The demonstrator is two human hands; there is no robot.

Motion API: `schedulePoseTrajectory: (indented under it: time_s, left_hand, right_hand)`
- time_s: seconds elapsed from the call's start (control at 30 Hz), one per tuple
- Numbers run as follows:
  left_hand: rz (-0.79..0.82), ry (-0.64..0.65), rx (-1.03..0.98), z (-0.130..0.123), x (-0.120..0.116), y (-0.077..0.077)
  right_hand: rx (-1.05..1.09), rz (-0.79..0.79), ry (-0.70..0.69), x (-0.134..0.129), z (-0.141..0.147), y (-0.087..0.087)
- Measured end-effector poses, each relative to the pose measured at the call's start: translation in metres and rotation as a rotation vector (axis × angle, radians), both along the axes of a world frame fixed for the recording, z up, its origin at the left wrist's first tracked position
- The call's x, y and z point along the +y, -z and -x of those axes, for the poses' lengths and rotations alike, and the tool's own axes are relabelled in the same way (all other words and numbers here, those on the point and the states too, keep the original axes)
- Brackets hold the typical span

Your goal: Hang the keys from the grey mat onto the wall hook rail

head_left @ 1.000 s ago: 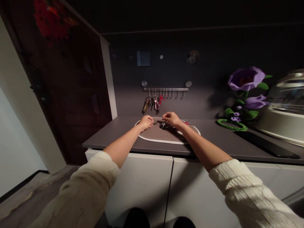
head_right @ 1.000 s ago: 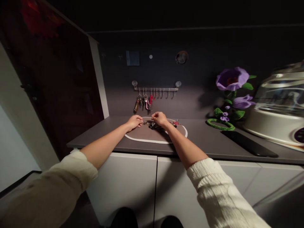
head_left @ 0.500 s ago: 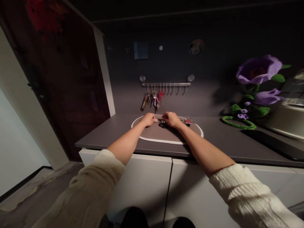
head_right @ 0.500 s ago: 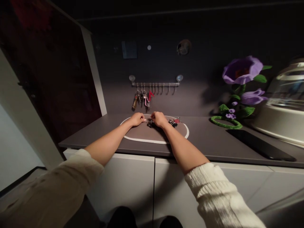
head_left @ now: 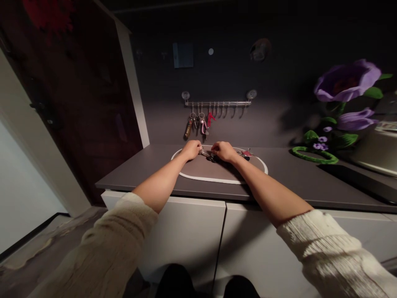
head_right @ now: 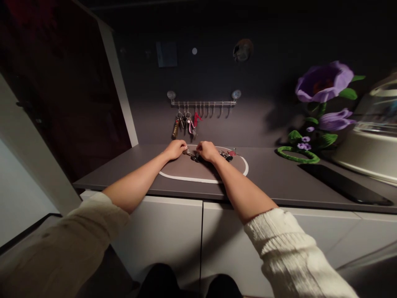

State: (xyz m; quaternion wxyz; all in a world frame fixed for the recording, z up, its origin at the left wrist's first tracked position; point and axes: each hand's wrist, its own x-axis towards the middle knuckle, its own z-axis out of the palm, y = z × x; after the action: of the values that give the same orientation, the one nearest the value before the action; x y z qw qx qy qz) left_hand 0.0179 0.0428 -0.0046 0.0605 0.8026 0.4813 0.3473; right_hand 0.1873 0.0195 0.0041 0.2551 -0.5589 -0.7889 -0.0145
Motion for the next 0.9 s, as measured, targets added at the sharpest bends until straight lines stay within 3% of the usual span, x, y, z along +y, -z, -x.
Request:
schedulePoseTrajectory:
  time_s: [0.17, 0.37, 0.47, 0.9]
  left_hand:
    - [0.029, -0.009, -0.198, -0.001, -0.001, -0.004]
    - [0.294, 0.103, -0.693, -0.009, -0.002, -0.004]
    - [0.372, 0.164, -0.847, -0.011, -0.005, -0.007]
    - [0.482, 0.318, -1.06, -0.016, -0.013, -0.011]
  right_hand:
    - [-0.005, 0.008, -0.021, -0.004, 0.002, -0.002]
    - [0.009, 0.014, -0.04, -0.009, 0.005, -0.005]
    - [0.037, 0.001, -0.05, -0.011, 0.006, -0.006]
    - [0.403, -0.068, -0.155, -0.015, 0.009, -0.009]
